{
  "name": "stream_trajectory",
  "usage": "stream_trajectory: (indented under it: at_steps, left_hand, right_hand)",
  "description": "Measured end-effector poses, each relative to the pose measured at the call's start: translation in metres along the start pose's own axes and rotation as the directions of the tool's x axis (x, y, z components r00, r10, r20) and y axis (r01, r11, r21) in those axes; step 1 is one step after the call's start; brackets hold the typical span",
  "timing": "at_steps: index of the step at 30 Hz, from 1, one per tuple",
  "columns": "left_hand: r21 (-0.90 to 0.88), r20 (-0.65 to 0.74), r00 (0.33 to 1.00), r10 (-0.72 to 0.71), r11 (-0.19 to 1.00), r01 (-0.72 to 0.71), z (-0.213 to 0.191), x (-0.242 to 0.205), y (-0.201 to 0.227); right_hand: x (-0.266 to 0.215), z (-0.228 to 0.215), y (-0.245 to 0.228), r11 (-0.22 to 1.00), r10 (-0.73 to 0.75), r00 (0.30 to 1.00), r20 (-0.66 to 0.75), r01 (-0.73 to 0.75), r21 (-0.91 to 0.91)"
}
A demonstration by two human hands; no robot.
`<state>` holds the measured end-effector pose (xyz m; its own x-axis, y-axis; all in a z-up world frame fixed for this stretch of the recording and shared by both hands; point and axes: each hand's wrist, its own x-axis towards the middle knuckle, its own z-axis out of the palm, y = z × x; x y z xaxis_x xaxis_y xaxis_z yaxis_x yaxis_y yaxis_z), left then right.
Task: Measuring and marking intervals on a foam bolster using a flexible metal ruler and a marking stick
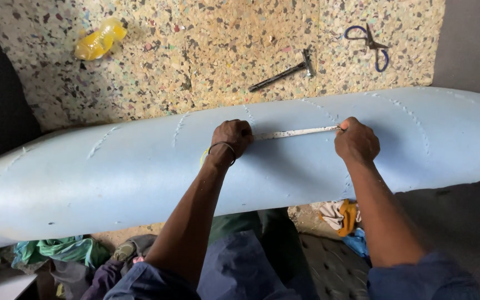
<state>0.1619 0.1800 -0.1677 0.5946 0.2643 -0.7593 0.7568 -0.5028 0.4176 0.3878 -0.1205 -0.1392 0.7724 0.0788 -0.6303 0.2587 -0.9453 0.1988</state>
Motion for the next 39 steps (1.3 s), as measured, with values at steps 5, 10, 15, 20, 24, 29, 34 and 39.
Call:
stream_trajectory:
  at_steps: [5,10,15,20,24,29,34,39]
  left_hand:
    - [-0.007,0.007,1.000,0.003,1.000,-0.003,0.003,0.000,-0.004]
    - [-0.109,0.013,1.000,-0.014,0.994,0.016,0.009,0.006,-0.011]
    - [-0.077,-0.005,1.000,-0.004,0.997,0.003,0.001,-0.003,-0.003]
    - [-0.081,-0.004,1.000,0.005,0.997,-0.006,0.001,-0.004,-0.003]
    - [-0.096,-0.013,1.000,-0.013,0.995,0.012,0.002,-0.002,-0.003]
    - [-0.093,-0.013,1.000,-0.003,0.996,0.002,0.000,-0.005,-0.002]
    - [-0.125,-0.003,1.000,-0.012,0.992,0.012,0.004,0.000,-0.006]
    - [-0.133,0.015,1.000,-0.011,0.991,0.013,-0.002,-0.003,-0.004]
  right_hand:
    - [-0.009,-0.015,0.003,0.999,0.023,1.000,0.006,-0.024,0.030]
    - [-0.062,-0.054,-0.019,0.980,-0.030,0.996,-0.086,0.046,0.195]
    - [-0.105,-0.062,-0.051,0.941,-0.095,0.995,0.003,0.088,0.327]
    - [-0.115,-0.017,-0.057,0.932,-0.242,0.970,0.013,0.229,0.281]
    - [-0.160,-0.031,-0.099,0.887,-0.286,0.955,0.077,0.233,0.398]
    - [-0.193,-0.032,-0.120,0.609,-0.276,0.929,0.248,-0.030,0.793]
    - [-0.202,-0.038,-0.109,0.132,-0.439,0.834,0.335,-0.309,0.942]
    - [-0.187,-0.039,-0.097,-0.081,-0.396,0.891,0.220,-0.272,0.959]
